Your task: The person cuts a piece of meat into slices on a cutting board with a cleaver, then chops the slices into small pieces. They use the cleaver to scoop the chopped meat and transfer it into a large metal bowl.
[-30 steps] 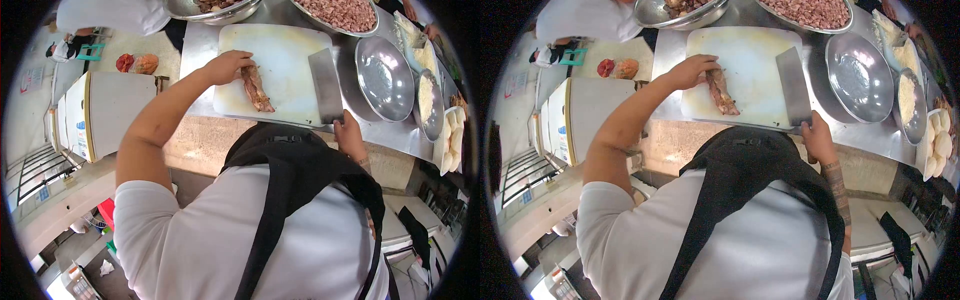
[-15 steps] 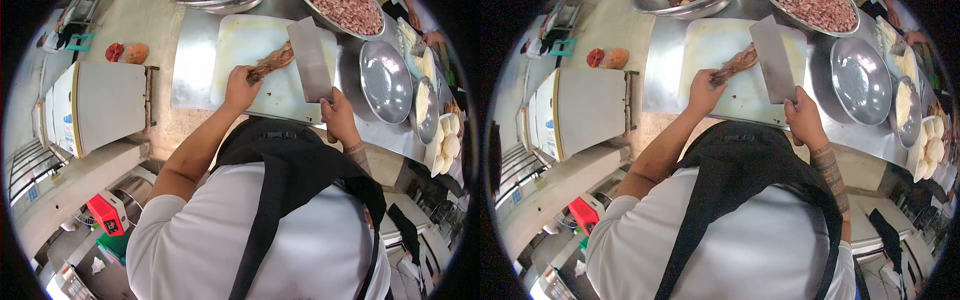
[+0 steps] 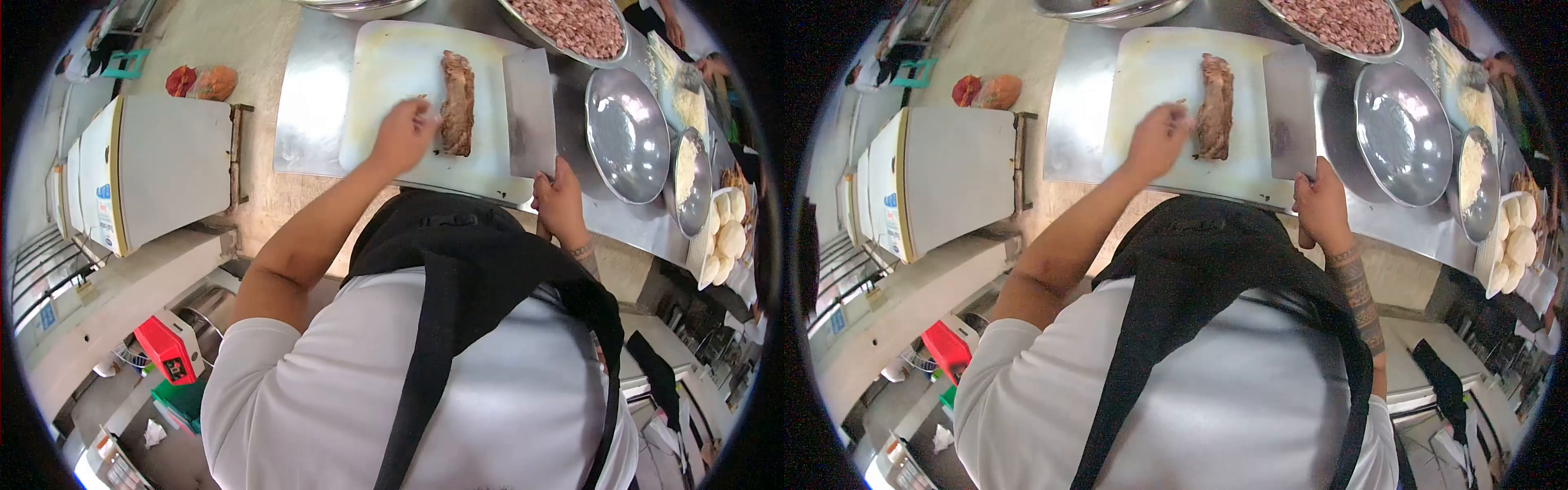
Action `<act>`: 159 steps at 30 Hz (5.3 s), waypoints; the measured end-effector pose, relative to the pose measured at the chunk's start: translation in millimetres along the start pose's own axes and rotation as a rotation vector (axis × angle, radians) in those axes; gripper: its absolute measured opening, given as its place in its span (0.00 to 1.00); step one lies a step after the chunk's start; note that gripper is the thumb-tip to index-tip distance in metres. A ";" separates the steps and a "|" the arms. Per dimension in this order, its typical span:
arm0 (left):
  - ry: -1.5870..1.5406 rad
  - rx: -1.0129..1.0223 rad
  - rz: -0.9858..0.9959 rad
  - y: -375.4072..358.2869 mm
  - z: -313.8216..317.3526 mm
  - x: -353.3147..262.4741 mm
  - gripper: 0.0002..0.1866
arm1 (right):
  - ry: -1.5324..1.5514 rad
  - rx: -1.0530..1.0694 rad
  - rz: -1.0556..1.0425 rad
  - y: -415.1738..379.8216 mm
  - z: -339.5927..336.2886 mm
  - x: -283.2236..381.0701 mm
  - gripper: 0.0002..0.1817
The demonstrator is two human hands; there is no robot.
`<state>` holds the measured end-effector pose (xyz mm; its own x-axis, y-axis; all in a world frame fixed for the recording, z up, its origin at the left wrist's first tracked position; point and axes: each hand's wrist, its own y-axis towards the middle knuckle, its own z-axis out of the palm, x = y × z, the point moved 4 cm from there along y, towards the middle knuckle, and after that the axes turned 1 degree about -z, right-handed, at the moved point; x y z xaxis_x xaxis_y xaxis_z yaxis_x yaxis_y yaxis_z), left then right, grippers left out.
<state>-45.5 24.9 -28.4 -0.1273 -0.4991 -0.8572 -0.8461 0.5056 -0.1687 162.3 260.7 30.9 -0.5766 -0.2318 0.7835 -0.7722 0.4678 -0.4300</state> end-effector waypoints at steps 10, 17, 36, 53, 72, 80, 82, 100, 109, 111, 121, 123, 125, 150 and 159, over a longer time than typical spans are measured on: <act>-0.011 0.210 -0.289 80.1 55.2 -33.0 0.55 | -0.180 0.032 -0.178 -38.9 -3.2 -1.6 0.22; -0.324 0.233 -0.412 35.0 87.9 -56.3 0.49 | -0.140 0.013 -0.092 -52.8 -7.6 -28.8 0.25; -0.223 0.174 -0.311 32.5 99.5 -63.1 0.42 | -0.128 0.145 -0.094 -68.0 -41.2 10.3 0.19; -0.139 0.101 -0.441 36.7 59.5 -49.4 0.51 | -0.228 0.044 -0.281 -21.6 9.3 -3.9 0.14; 0.787 0.402 0.719 22.1 143.2 -100.9 0.13 | -0.177 -0.168 -0.126 -37.7 -18.8 -28.9 0.16; 0.085 0.504 0.160 102.2 42.9 -148.2 0.13 | -0.204 -0.164 -0.080 -40.2 -7.6 -16.9 0.15; -0.239 0.497 0.101 129.2 -9.5 -164.3 0.13 | -0.210 -0.166 -0.074 -35.7 -4.8 -19.3 0.17; 0.619 0.479 0.765 119.8 13.9 -40.4 0.28 | -0.418 -0.310 -0.084 -28.2 16.0 2.2 0.18; 0.419 0.300 0.437 44.6 -33.2 -2.9 0.29 | -0.163 -0.355 -0.088 -41.8 34.2 0.8 0.21; 0.333 0.237 0.321 20.3 -34.7 -3.0 0.30 | -0.187 -0.300 -0.070 -40.1 33.0 5.3 0.21; 0.277 -0.062 0.312 -34.3 -9.6 -1.7 0.32 | -0.393 -0.111 -0.209 -6.0 15.6 7.7 0.19; 0.225 -0.172 0.317 -35.3 -3.7 15.0 0.29 | -0.419 -0.103 -0.254 0.9 12.9 1.9 0.19; 0.250 -0.139 0.169 -31.6 0.7 29.4 0.25 | -0.414 -0.072 -0.287 3.4 11.4 -5.9 0.19; 0.224 -0.284 0.043 -59.5 10.4 5.4 0.27 | -0.532 0.132 -0.594 7.8 49.0 80.5 0.15; 0.372 -0.257 0.239 -46.3 -5.1 5.6 0.25 | -0.647 0.243 -0.384 29.2 70.3 49.7 0.18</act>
<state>-9.7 -4.8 -22.8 -0.4691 -0.6312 -0.6177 -0.8648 0.4702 0.1764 92.4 202.9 25.8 -0.2412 -0.8243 0.5122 -0.9422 0.0724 -0.3271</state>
